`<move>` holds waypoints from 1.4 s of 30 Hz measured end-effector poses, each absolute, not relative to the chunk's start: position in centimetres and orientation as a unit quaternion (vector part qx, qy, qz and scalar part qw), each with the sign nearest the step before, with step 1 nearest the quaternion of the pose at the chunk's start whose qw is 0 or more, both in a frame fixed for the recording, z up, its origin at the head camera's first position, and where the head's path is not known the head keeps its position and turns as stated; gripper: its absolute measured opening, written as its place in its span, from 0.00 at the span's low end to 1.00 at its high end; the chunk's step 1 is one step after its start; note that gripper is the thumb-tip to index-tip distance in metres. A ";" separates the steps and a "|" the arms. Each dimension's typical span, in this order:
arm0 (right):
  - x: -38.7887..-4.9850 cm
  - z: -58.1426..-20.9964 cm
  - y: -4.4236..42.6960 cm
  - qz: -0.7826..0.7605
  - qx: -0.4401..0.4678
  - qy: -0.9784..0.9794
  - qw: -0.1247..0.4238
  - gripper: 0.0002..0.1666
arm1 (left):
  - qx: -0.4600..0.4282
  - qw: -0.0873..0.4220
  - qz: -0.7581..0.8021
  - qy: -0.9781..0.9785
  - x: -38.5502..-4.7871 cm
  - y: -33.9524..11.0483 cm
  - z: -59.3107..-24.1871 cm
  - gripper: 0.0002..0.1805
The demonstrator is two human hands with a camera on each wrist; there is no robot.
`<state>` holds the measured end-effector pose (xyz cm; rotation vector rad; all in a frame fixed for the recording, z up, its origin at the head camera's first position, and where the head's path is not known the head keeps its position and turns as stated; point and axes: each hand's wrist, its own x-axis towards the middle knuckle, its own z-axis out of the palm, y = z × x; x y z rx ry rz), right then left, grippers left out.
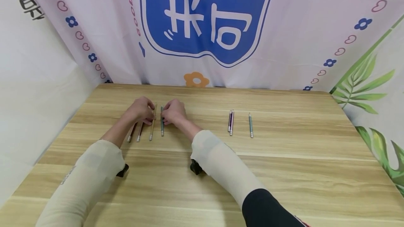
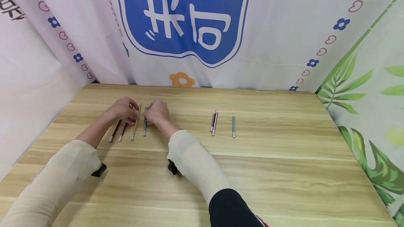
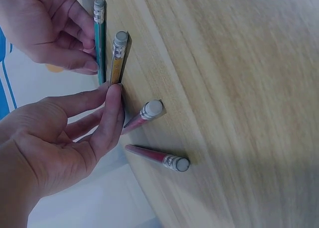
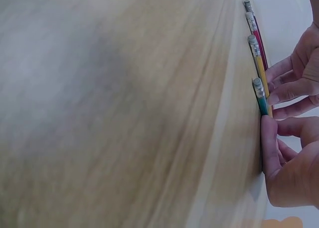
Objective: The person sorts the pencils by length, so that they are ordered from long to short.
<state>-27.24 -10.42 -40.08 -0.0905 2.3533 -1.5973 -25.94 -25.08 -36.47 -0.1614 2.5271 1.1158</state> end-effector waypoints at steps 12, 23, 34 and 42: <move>-26.7 -40.1 -9.8 -0.589 -0.047 0.792 0.152 0.07 | -0.055 0.184 0.418 0.888 -25.8 -25.4 -36.7 0.29; -25.5 -39.3 -8.1 -0.612 -0.085 0.764 0.185 0.13 | -0.054 0.183 0.422 0.886 -25.7 -25.3 -36.7 0.30; -24.9 -38.7 -5.4 -0.615 -0.116 0.748 0.218 0.17 | -0.026 0.162 0.383 0.909 -25.5 -25.5 -36.3 0.26; -24.8 -38.5 -3.6 -0.613 -0.119 0.750 0.219 0.19 | 0.018 0.103 0.331 0.938 -25.4 -24.4 -35.6 0.23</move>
